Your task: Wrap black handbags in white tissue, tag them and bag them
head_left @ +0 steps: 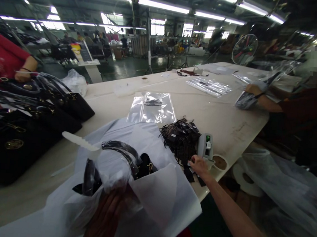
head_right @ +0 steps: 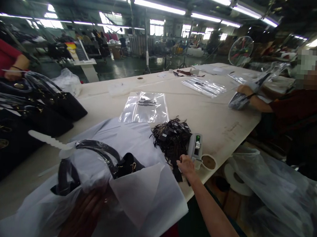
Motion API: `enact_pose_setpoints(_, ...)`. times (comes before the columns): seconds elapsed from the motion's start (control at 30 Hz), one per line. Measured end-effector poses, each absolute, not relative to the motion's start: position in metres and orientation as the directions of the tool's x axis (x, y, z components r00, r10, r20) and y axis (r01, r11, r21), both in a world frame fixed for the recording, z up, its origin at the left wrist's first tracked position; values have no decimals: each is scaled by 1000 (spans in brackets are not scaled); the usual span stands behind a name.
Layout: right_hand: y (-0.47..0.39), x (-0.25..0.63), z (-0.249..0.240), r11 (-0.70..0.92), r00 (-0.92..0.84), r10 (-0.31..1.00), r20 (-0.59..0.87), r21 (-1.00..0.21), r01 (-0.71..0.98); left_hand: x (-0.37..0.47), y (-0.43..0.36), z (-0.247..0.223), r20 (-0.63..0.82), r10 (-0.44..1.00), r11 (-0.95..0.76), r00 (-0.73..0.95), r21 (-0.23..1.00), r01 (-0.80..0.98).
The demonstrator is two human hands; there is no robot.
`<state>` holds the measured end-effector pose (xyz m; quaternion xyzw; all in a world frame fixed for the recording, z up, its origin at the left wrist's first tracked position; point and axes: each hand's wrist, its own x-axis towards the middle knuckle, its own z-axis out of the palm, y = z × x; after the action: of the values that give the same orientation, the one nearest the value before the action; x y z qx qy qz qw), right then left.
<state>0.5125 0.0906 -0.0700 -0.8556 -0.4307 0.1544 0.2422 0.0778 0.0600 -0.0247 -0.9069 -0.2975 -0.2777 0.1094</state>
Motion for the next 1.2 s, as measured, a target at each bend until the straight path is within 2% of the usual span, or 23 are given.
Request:
enact_pose_setpoints(0.13,85,496,-89,-544,612,787,-76,-552,632,80,59,-20,549,503,-790,667,-20,612)
enact_pose_setpoints(0.3,89,506,-84,-505,582,799,-150,-693,514,85,57,-14,559,514,-776,651,-20,630)
enact_pose_setpoints(0.5,90,518,-28,-448,503,811,-300,-871,203,86,58,-14,592,504,-778,629,-5,629)
enact_pose_setpoints(0.6,86,515,7,-399,487,815,-316,-914,75,83,56,-14,570,482,-795,665,-34,605)
enact_pose_setpoints(0.7,81,505,40,-340,462,831,-310,-940,-19,85,46,-11,602,492,-795,629,17,606)
enact_pose_setpoints(0.83,66,479,80,-265,391,880,-269,-962,-64,104,31,14,694,494,-806,525,139,575)
enact_pose_setpoints(0.93,48,447,109,-239,263,940,-220,-970,44,134,31,53,716,467,-861,519,233,453)
enact_pose_setpoints(1.03,30,411,137,-183,128,979,-158,-958,222,170,39,89,673,575,-817,466,509,272)
enact_pose_setpoints(1.1,19,388,151,-94,59,995,-79,-940,328,190,43,103,498,713,-614,494,784,95)
enact_pose_setpoints(1.13,15,378,156,-41,36,999,-29,-925,378,197,43,106,373,763,-445,528,895,11)
enact_pose_setpoints(1.2,9,363,158,71,21,995,93,-874,481,205,41,107,126,808,-78,575,991,-107)
